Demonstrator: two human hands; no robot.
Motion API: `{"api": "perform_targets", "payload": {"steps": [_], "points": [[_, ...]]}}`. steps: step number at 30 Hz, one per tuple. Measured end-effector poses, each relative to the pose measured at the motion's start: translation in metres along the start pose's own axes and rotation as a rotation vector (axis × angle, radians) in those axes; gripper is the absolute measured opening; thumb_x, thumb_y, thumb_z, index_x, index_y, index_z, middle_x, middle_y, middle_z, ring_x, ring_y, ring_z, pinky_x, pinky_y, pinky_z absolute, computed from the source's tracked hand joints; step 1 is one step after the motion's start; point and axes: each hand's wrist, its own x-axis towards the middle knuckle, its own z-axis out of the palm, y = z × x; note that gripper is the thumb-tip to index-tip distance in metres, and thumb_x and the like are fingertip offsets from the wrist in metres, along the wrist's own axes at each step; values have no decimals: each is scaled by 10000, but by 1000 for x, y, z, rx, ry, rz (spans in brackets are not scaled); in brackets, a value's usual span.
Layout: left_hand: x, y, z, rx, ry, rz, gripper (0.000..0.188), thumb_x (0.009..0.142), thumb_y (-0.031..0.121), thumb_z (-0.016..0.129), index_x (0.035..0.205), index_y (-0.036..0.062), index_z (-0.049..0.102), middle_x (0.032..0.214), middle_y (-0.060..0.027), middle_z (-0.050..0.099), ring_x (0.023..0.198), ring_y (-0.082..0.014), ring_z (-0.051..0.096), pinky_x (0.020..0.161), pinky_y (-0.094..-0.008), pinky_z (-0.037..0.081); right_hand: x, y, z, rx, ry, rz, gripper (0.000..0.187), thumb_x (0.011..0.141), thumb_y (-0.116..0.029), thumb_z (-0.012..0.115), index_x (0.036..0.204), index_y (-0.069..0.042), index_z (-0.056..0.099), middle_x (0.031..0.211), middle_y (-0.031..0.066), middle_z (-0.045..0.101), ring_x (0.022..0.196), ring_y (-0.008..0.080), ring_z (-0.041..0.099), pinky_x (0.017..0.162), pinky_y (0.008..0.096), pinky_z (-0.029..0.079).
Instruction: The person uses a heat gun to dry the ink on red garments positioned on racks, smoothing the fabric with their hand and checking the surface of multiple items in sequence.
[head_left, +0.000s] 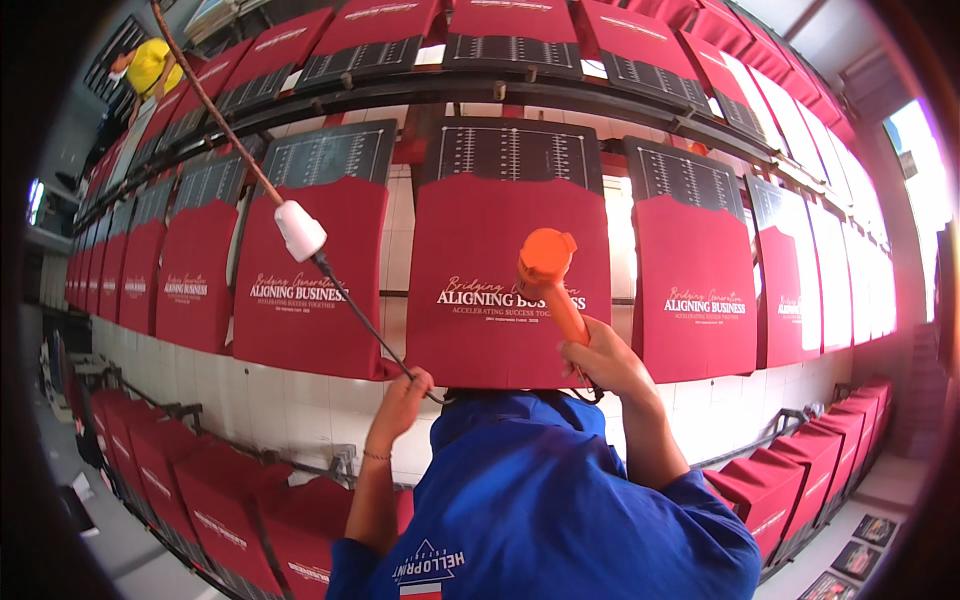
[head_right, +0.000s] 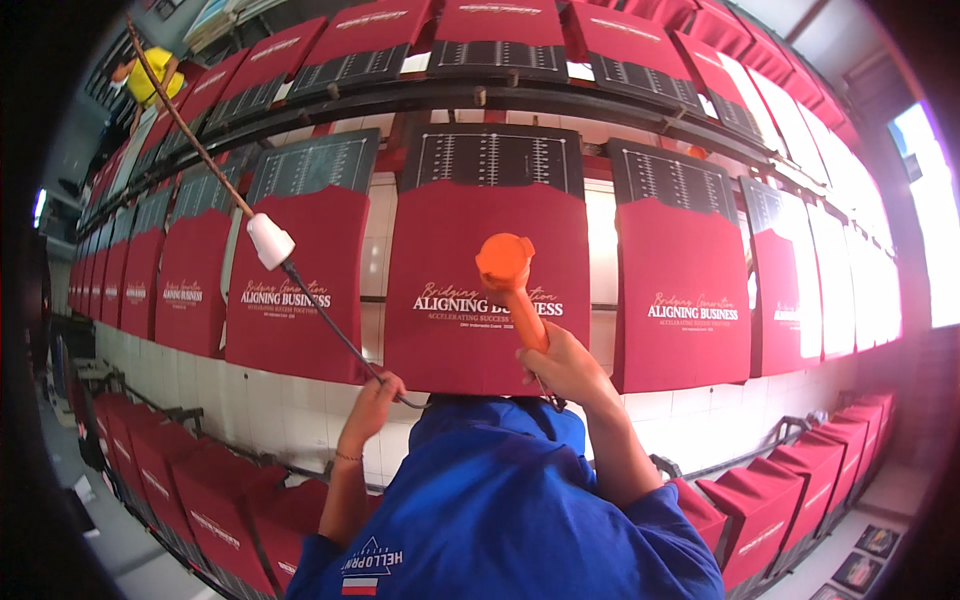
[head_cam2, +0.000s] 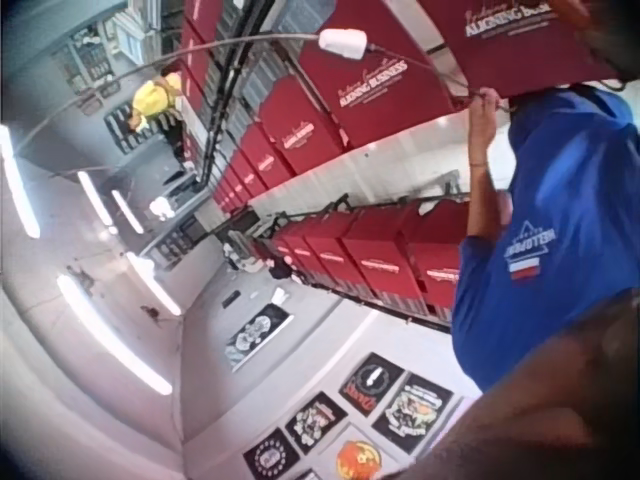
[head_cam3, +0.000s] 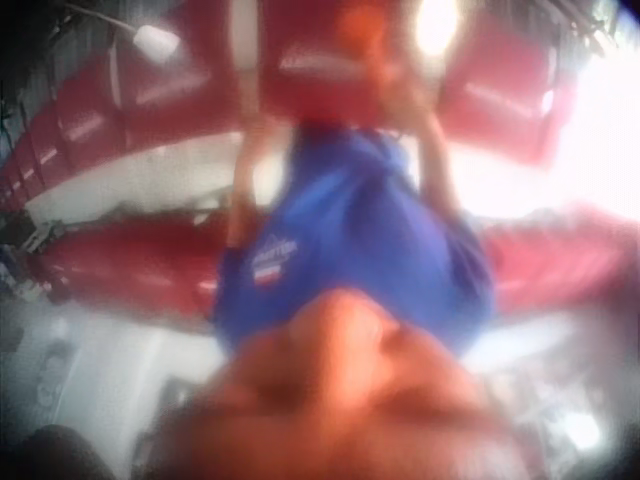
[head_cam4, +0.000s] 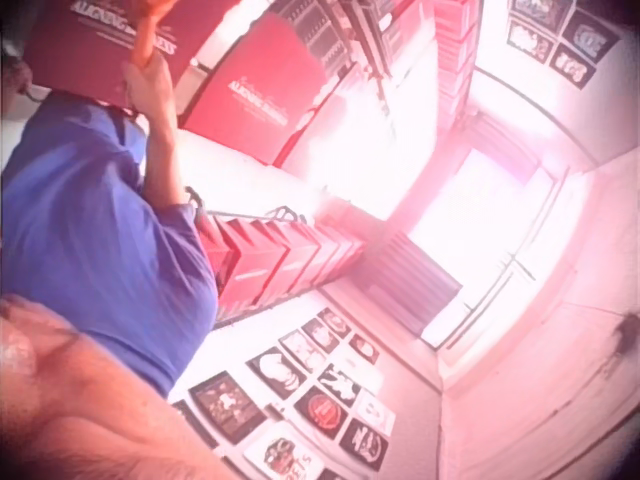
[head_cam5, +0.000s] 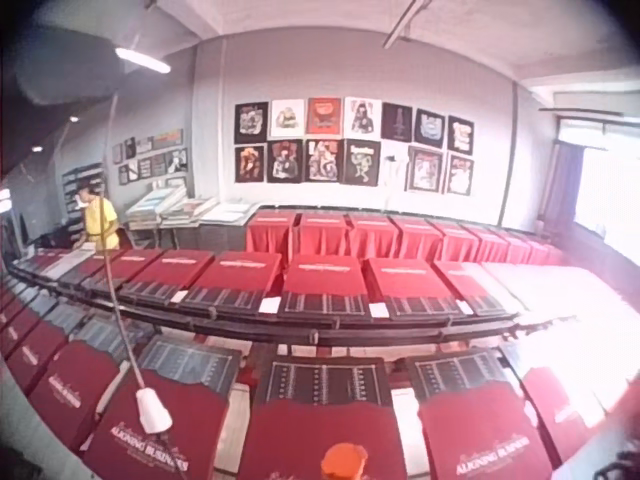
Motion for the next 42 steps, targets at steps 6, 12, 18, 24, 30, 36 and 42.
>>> {"api": "perform_targets", "payload": {"steps": [6, 12, 18, 24, 30, 36, 42], "points": [[27, 18, 19, 111, -187, 3, 311, 1069, 240, 447, 914, 26, 612, 855, -17, 595, 842, -114, 542, 793, -284, 452, -10, 4, 4, 126, 89, 2, 199, 893, -185, 624, 909, 7, 576, 722, 54, 622, 597, 103, 590, 533, 276, 463], [57, 7, -4, 194, -235, 45, 322, 1061, 254, 452, 911, 16, 609, 827, -59, 600, 823, -162, 571, 784, -310, 461, -18, 12, 6, 252, 109, 21, 194, 905, -161, 610, 966, 16, 557, 723, 45, 605, 608, 105, 600, 539, 265, 474], [67, 34, -37, 188, -435, -133, 229, 1038, 212, 523, 1025, 40, 674, 929, -55, 649, 900, -158, 593, 845, -296, 475, -24, 11, 8, 289, 142, 62, 197, 901, -147, 605, 988, 22, 554, 734, 46, 610, 629, 111, 621, 552, 265, 485], [100, 14, -79, 338, -371, -31, 209, 994, 163, 578, 1120, 36, 687, 1068, -84, 674, 973, -192, 633, 849, -341, 515, -25, 9, 15, 298, 214, 134, 233, 905, -157, 604, 1040, 27, 559, 747, 48, 619, 627, 108, 617, 550, 261, 479], [170, 7, -35, 714, 159, 486, 351, 989, 205, 564, 1261, -15, 597, 1364, -212, 546, 1288, -363, 504, 1064, -457, 420, -23, 3, 28, 315, 316, 135, 220, 908, -153, 606, 1047, 14, 569, 748, 41, 618, 630, 100, 616, 542, 252, 482], [232, -7, 15, 1023, 126, 596, 646, 1038, 427, 443, 1485, -35, 383, 1583, -213, 312, 1486, -379, 262, 1221, -513, 215, -18, 3, 40, 364, 390, 103, 208, 911, -143, 615, 1033, 20, 570, 751, 29, 607, 637, 91, 616, 550, 242, 492], [214, -8, 29, 1079, 12, 566, 676, 1027, 421, 452, 1506, -43, 342, 1599, -211, 289, 1504, -368, 226, 1231, -505, 176, -16, 1, 38, 372, 448, 145, 199, 895, -143, 612, 1006, 18, 575, 759, 32, 606, 625, 98, 613, 531, 248, 495]]}}
